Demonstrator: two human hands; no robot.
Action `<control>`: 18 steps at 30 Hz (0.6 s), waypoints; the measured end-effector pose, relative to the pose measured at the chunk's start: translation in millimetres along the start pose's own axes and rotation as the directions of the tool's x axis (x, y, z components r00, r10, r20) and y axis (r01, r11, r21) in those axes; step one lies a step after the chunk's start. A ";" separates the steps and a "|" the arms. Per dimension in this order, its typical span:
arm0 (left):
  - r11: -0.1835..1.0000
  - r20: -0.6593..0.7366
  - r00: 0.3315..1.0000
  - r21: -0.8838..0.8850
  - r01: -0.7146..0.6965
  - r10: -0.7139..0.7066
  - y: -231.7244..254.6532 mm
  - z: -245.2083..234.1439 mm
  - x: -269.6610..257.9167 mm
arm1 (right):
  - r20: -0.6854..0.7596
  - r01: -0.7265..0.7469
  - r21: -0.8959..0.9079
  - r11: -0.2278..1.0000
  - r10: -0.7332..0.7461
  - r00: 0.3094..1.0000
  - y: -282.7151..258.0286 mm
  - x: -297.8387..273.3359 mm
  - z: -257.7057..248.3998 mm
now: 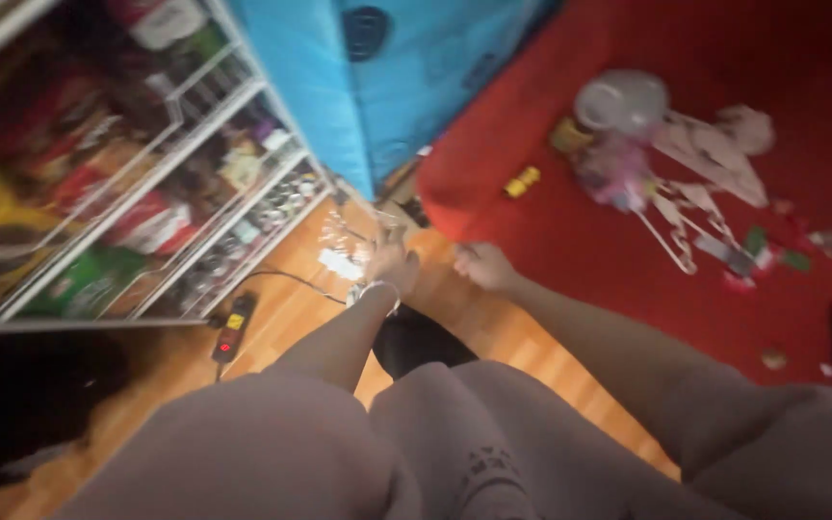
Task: Organizing various snacks and hangers from a red couch into a wire storage rack.
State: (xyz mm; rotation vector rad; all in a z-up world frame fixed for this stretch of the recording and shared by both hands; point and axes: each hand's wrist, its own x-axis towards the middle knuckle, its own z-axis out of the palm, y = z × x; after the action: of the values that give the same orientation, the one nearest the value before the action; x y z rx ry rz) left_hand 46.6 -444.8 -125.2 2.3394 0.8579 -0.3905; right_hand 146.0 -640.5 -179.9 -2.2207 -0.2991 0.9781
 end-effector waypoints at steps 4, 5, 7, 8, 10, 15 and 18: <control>0.992 0.245 0.969 0.111 -0.063 0.034 -18.8 156.7 22.8 | -0.083 -0.055 0.201 0.978 0.073 0.994 115.8 -73.3 -32.5; 0.991 0.343 0.937 0.088 -0.104 0.068 -16.7 192.7 31.0 | -0.097 -0.163 0.324 0.932 0.204 0.974 124.2 -93.9 -47.1; 0.982 0.455 0.882 0.074 -0.173 0.121 3.3 226.8 26.9 | -0.113 -0.262 0.468 0.844 0.351 0.929 150.7 -128.2 -72.6; 0.732 0.595 0.696 0.248 -0.635 0.402 21.8 225.3 15.3 | -0.130 -0.310 0.534 0.787 0.439 0.889 170.1 -142.6 -83.6; 0.235 0.770 0.368 0.285 -0.929 0.521 69.8 216.4 -5.6 | -0.144 -0.349 0.618 0.705 0.537 0.831 206.9 -162.2 -108.6; 0.813 0.738 0.609 0.146 -0.564 0.290 162.3 230.0 -13.2 | -0.138 -0.339 0.800 0.496 0.702 0.699 273.5 -181.6 -166.7; 0.784 0.766 0.594 0.202 -0.587 0.247 222.5 255.9 8.8 | -0.145 -0.342 0.803 0.489 0.716 0.683 323.8 -170.8 -199.5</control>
State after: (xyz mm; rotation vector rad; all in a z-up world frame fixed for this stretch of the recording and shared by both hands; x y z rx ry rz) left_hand 184.4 -737.3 -227.9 2.3544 -0.2257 -1.2759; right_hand 152.2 -1056.7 -203.7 -1.6752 0.9705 0.6271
